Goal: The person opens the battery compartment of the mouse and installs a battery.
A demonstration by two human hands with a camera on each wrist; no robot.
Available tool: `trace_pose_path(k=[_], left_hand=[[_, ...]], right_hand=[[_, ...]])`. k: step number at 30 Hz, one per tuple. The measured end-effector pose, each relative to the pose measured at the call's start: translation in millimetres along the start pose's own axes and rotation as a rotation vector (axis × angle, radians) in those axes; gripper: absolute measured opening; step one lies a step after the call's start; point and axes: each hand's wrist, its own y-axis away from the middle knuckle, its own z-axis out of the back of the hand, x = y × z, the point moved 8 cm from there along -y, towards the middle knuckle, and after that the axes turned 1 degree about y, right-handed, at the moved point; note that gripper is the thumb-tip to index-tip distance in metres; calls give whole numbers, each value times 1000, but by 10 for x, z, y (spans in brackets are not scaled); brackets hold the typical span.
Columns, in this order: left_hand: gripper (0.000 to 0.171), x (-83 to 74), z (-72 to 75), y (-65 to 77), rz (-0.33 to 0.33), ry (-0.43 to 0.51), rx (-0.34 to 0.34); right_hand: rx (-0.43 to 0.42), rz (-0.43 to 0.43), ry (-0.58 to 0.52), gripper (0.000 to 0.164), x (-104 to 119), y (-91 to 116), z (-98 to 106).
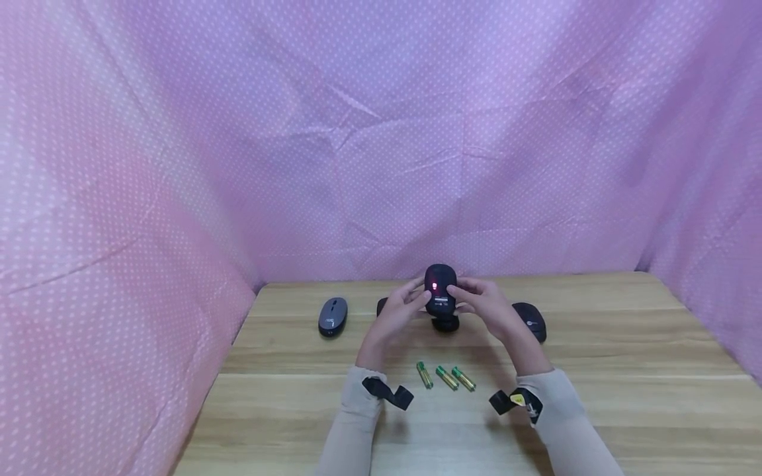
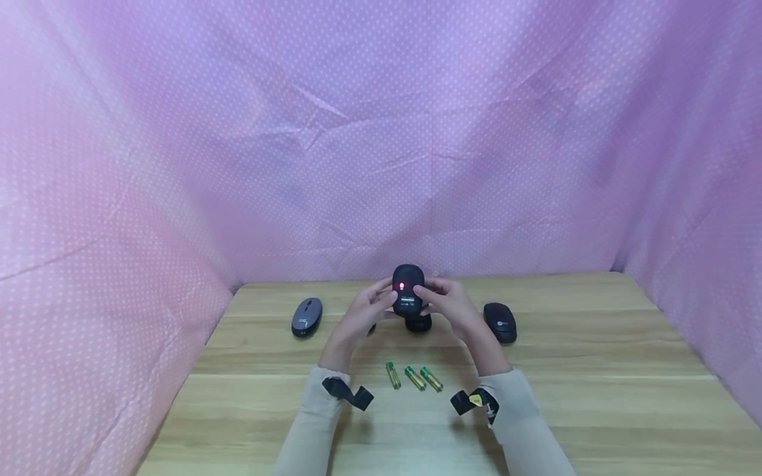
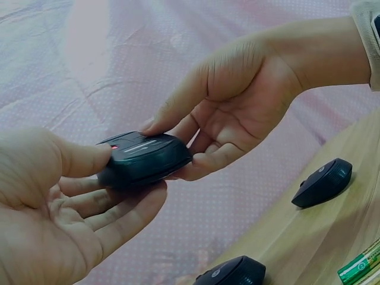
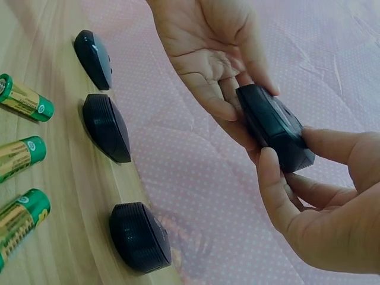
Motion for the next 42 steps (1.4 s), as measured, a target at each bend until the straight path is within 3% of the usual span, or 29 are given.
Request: trace_pose_path(k=[10, 14, 21, 28, 33, 42], left_hand=[[45, 49, 114, 12, 17, 27, -158], [42, 38, 159, 7, 15, 4, -189], [41, -16, 170, -1, -15, -26, -193], [46, -31, 103, -11, -16, 70, -162], [48, -43, 86, -38, -55, 54, -178], [52, -42, 30, -40, -89, 131, -178]], right_hand=[[-1, -12, 40, 53, 5, 37, 10], [-24, -18, 49, 51, 11, 42, 31], [-86, -19, 83, 57, 13, 39, 99], [-114, 23, 30, 55, 39, 56, 109], [-133, 76, 8, 50, 85, 51, 95], [-48, 87, -51, 62, 90, 28, 20]])
